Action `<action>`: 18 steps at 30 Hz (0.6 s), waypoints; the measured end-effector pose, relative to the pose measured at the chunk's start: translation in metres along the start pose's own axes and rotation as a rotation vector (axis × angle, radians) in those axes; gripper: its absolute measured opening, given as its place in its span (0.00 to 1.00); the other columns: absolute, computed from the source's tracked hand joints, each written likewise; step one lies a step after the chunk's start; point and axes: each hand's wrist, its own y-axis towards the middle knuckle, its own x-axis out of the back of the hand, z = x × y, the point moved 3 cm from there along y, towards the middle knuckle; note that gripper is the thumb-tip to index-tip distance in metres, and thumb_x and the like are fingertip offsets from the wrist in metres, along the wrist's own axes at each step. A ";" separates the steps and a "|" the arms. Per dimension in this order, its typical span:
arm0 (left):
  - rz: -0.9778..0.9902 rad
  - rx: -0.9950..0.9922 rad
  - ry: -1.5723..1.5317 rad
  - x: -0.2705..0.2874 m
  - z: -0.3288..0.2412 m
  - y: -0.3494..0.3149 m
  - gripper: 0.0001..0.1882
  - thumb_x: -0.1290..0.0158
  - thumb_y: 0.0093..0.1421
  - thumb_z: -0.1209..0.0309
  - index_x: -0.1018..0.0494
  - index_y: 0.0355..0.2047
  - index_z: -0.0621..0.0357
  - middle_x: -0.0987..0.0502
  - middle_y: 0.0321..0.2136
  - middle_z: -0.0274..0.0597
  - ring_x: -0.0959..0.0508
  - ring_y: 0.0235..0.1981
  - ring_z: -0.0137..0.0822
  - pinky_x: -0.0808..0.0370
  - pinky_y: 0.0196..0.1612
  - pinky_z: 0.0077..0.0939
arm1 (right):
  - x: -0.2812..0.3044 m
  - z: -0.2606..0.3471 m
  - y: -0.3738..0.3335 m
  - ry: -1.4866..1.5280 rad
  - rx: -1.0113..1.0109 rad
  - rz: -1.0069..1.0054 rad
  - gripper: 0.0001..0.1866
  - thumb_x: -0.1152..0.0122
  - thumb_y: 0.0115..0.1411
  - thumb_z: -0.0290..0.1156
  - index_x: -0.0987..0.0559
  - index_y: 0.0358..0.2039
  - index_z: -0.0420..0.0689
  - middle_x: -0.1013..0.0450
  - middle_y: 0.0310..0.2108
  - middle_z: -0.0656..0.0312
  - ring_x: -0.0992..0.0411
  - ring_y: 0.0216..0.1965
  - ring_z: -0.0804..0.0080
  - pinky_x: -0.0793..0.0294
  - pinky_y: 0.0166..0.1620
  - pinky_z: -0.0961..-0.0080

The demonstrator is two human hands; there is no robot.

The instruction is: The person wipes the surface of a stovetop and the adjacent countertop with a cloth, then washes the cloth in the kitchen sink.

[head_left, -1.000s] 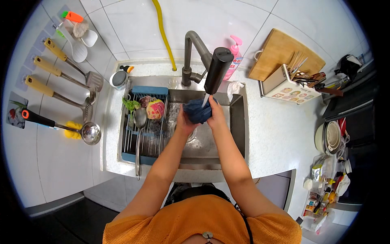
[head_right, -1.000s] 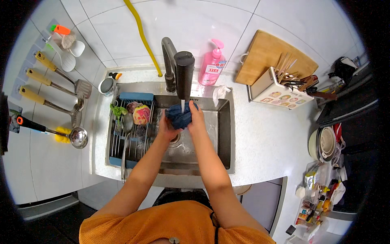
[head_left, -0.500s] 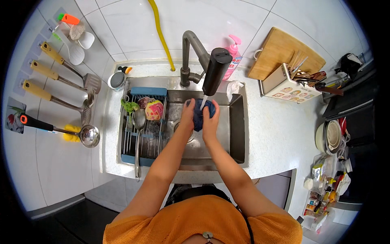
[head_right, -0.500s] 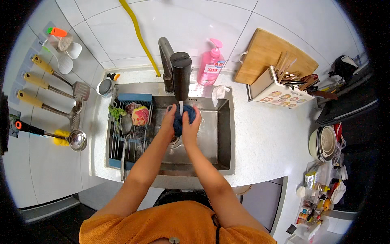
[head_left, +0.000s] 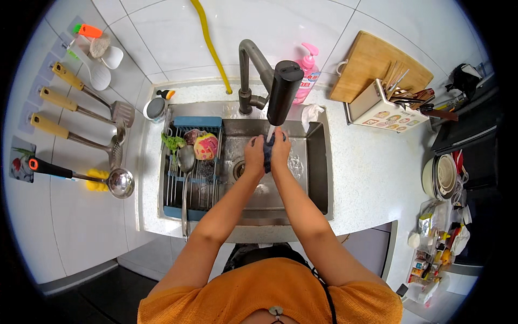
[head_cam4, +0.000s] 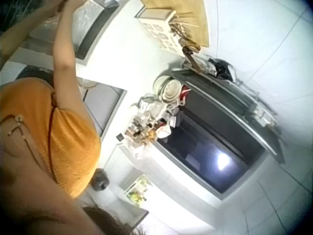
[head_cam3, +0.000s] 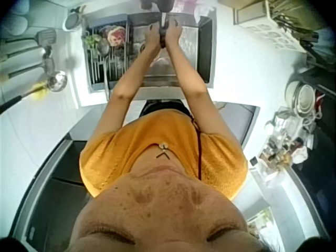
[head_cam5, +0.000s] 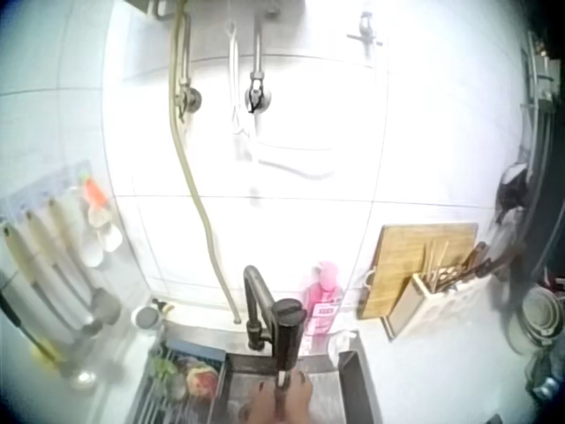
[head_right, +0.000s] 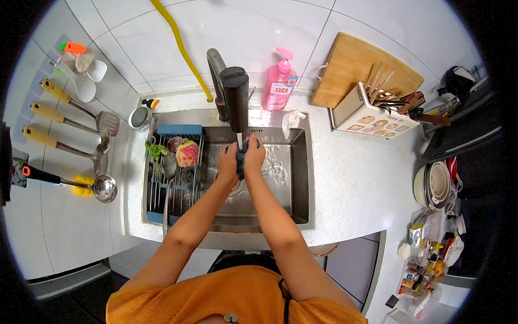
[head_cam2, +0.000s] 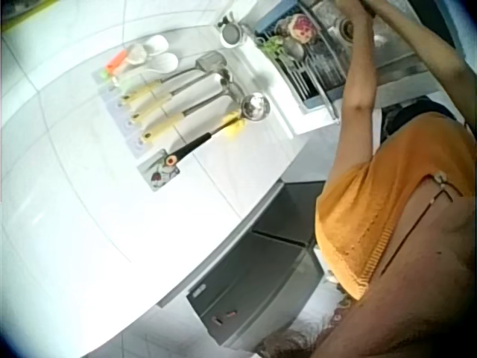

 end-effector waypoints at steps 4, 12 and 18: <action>0.169 -0.152 0.187 0.018 0.007 0.032 0.13 0.57 0.59 0.65 0.30 0.36 0.63 0.27 0.29 0.41 0.28 0.30 0.31 0.31 0.33 0.26 | -0.014 0.007 -0.039 -0.058 0.275 0.140 0.13 0.50 0.60 0.36 0.26 0.34 0.38 0.32 0.44 0.51 0.35 0.47 0.63 0.40 0.51 0.73; -0.040 0.168 0.257 0.012 0.018 -0.003 0.17 0.57 0.60 0.65 0.31 0.40 0.68 0.27 0.31 0.44 0.29 0.33 0.33 0.33 0.36 0.26 | 0.003 0.027 -0.016 -0.341 0.155 0.026 0.18 0.52 0.60 0.41 0.26 0.28 0.37 0.27 0.24 0.53 0.29 0.30 0.58 0.33 0.37 0.66; -0.008 0.133 0.071 0.024 0.020 -0.015 0.13 0.53 0.57 0.63 0.30 0.38 0.59 0.29 0.33 0.39 0.29 0.33 0.33 0.32 0.37 0.26 | 0.023 0.014 0.013 -0.504 0.332 -0.024 0.20 0.51 0.60 0.43 0.25 0.27 0.36 0.28 0.22 0.52 0.30 0.26 0.61 0.32 0.34 0.69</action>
